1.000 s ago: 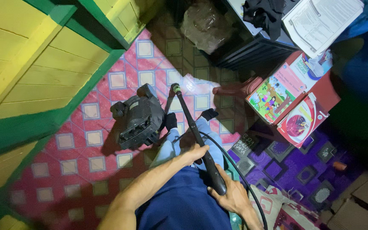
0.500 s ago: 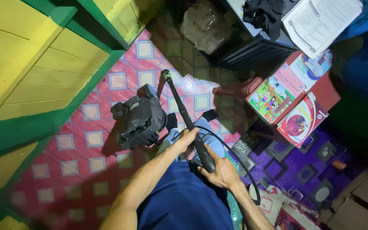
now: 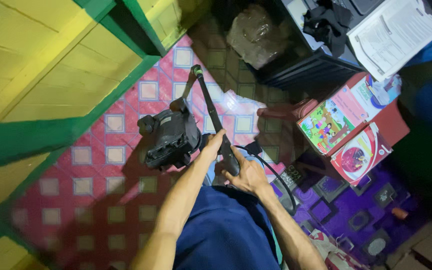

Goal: The person connects a vacuum cleaner nozzle to its tube, moves the vacuum cleaner body across the floor, and then sits at a desk to attach a keyboard to a laptop.

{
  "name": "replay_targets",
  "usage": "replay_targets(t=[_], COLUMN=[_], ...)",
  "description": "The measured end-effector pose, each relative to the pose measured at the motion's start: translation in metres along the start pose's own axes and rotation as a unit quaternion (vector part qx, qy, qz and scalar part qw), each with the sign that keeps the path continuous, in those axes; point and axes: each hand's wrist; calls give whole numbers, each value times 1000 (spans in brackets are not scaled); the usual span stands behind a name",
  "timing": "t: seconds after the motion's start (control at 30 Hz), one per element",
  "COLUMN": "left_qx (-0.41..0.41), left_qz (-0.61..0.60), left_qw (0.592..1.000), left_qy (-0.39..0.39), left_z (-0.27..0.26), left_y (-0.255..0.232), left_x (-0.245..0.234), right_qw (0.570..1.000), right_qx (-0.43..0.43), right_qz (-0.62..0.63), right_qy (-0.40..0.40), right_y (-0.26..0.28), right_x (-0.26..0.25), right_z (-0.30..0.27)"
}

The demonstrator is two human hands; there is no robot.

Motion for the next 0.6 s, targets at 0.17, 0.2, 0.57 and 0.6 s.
replay_targets(t=[0.17, 0.2, 0.57, 0.6], left_qx=[-17, -17, -53, -56], left_qz=[-45, -41, -6, 11], left_qw=[999, 999, 998, 997], left_qy=[-5, -5, 41, 51], left_z=[-10, -12, -47, -52], left_y=[-13, -13, 25, 31], left_x=[4, 5, 22, 25], right_qw=[999, 999, 1000, 999], right_qx=[-16, -17, 25, 15], right_qz=[-27, -32, -6, 5], right_qy=[-13, -16, -18, -29], right_y=[-4, -6, -27, -30], right_x=[6, 9, 29, 28], right_z=[22, 25, -25, -35])
Point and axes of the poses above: each hand's wrist, its own z-axis towards the middle knuckle, its own x-axis out of the palm, y = z × x, and after that the axes turned 8 degrees about -z, right-handed
